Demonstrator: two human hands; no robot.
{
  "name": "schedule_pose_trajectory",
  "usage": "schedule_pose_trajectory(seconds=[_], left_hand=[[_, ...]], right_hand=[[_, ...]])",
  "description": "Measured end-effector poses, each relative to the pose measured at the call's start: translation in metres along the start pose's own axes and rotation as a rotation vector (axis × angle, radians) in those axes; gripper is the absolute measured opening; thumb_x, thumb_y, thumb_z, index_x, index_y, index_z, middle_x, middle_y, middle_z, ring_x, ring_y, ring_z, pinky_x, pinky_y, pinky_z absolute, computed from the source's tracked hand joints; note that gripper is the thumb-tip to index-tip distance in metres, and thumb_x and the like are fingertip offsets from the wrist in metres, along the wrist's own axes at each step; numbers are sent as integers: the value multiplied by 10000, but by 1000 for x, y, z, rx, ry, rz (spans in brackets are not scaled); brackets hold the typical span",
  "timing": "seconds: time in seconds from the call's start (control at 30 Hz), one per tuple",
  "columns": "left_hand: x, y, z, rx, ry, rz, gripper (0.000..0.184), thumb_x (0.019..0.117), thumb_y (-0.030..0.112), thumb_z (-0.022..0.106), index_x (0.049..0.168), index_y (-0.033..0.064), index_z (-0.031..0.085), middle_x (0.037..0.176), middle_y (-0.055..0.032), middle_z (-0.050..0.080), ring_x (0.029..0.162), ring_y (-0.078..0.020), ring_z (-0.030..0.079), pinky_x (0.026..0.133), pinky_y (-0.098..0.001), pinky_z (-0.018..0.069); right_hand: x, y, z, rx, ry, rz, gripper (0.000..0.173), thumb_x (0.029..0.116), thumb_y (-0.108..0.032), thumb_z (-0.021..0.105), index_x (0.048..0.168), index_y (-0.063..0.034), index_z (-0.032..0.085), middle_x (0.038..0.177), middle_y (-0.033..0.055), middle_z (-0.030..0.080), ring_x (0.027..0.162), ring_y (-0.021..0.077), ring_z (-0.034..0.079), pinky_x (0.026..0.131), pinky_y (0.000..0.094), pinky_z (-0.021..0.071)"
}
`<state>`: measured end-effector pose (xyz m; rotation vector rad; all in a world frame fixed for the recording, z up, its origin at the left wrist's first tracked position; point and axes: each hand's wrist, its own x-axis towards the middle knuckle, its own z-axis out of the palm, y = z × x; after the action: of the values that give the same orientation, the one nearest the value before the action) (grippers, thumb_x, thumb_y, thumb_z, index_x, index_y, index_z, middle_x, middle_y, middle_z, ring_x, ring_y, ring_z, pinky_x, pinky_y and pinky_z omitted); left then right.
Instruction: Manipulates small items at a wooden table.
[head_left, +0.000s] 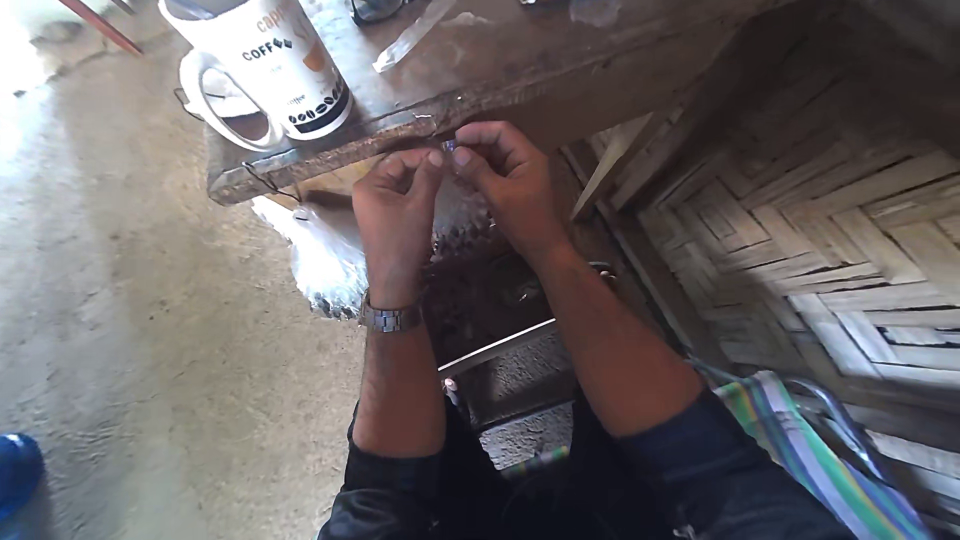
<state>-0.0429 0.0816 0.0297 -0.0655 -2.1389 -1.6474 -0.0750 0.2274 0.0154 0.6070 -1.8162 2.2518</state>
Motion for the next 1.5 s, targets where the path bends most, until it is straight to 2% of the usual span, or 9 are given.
schedule_pose_trajectory(seconds=[0.3,0.37,0.43,0.5,0.77,1.13,1.3,1.4,1.5], left_hand=[[3,-7,4,-73,48,-16,199,1007,277,682,948,100,751,738,57,665,514,-30,495,469,-210,414],[3,-7,3,-78,30,25,177,987,257,714,971,87,760,786,43,701,578,-31,566,522,-205,473],[3,-7,2,-45,6,75,125,959,188,744,992,70,766,851,23,738,702,-40,661,640,-211,558],[3,-8,2,-33,-2,98,104,954,155,743,988,59,765,860,16,741,736,-44,675,682,-218,571],[4,-6,4,-32,34,86,112,976,177,715,981,77,765,846,33,726,644,-32,612,561,-205,499],[5,-6,6,-60,69,16,105,969,166,722,957,71,766,791,32,722,596,-28,593,525,-199,478],[5,-9,5,-20,77,6,118,969,193,726,970,82,766,819,32,731,632,-32,623,553,-205,502],[5,-11,4,-57,72,37,157,1015,236,659,996,90,715,801,40,675,588,-48,560,520,-226,470],[0,-6,-2,-322,-14,-21,184,1098,238,478,1055,110,602,731,32,511,539,-85,458,476,-240,421]], right_hand=[[6,7,5,-27,1,25,231,990,-37,641,1202,55,637,968,114,707,818,142,685,746,288,600],[6,7,5,-14,4,16,227,985,-24,639,1195,62,634,962,114,704,806,142,683,738,289,603],[7,6,4,-9,7,4,231,980,-17,645,1195,67,635,947,111,707,790,138,686,730,286,606],[7,4,3,-7,3,7,242,982,-14,646,1209,67,630,970,116,705,815,145,693,752,291,614],[7,4,4,-10,5,-30,221,1007,-14,600,1208,72,632,991,115,696,831,136,677,763,280,596],[7,7,7,-11,31,11,221,996,-26,624,1201,55,634,942,97,694,780,122,665,717,266,585],[7,11,10,-49,52,12,182,993,-18,620,1161,52,638,926,106,691,771,135,669,715,277,591],[6,14,13,-181,110,43,150,985,-59,644,1118,8,661,920,84,703,770,124,681,716,282,601],[4,17,13,-366,191,56,147,974,-135,662,1093,-49,678,910,43,698,757,105,668,692,281,586]])
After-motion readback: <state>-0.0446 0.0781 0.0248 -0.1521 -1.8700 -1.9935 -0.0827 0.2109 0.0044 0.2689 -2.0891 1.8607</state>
